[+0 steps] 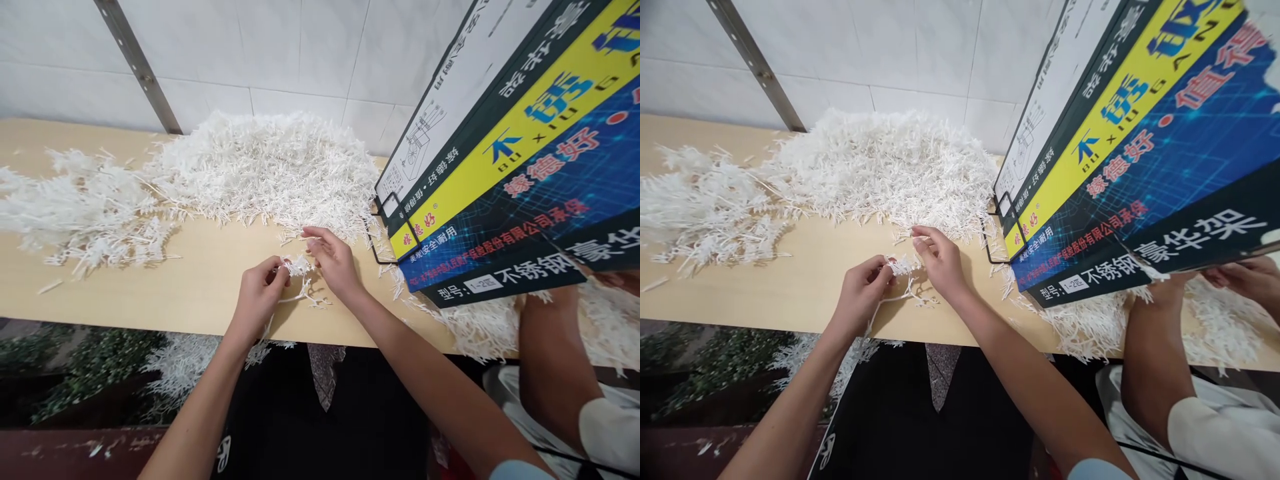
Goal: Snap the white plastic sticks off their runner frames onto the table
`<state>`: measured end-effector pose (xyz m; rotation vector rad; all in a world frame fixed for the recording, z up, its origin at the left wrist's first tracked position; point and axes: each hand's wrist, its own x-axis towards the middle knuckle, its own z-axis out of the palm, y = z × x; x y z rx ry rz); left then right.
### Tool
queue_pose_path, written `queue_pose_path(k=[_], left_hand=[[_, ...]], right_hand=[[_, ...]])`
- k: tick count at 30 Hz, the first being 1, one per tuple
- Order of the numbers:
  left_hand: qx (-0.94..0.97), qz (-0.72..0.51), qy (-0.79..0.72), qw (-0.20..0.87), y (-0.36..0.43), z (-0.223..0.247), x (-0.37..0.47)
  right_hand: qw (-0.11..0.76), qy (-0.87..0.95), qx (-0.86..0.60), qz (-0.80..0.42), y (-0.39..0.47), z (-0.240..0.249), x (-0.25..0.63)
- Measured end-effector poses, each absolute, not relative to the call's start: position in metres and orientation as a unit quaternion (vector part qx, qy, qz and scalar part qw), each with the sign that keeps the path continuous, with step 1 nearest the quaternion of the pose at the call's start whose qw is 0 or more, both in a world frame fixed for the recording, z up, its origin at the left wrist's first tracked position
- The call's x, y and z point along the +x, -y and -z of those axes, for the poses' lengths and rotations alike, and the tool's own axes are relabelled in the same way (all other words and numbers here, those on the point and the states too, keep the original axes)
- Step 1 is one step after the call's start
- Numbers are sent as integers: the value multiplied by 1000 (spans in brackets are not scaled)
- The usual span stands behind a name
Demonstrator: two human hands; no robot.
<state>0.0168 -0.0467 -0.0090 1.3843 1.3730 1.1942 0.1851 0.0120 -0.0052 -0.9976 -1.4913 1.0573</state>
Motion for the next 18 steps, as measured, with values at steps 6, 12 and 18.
queue_pose_path(k=[6, 12, 18], left_hand=[[564, -468, -547, 405, 47, 5, 15], [666, -408, -536, 319, 45, -2, 22], [660, -421, -518, 344, 44, 0, 25]], right_hand=[[409, 701, -402, -424, -4, -3, 186], [497, 580, -456, -456, -6, 8, 184], [546, 498, -460, -492, -15, 13, 186]])
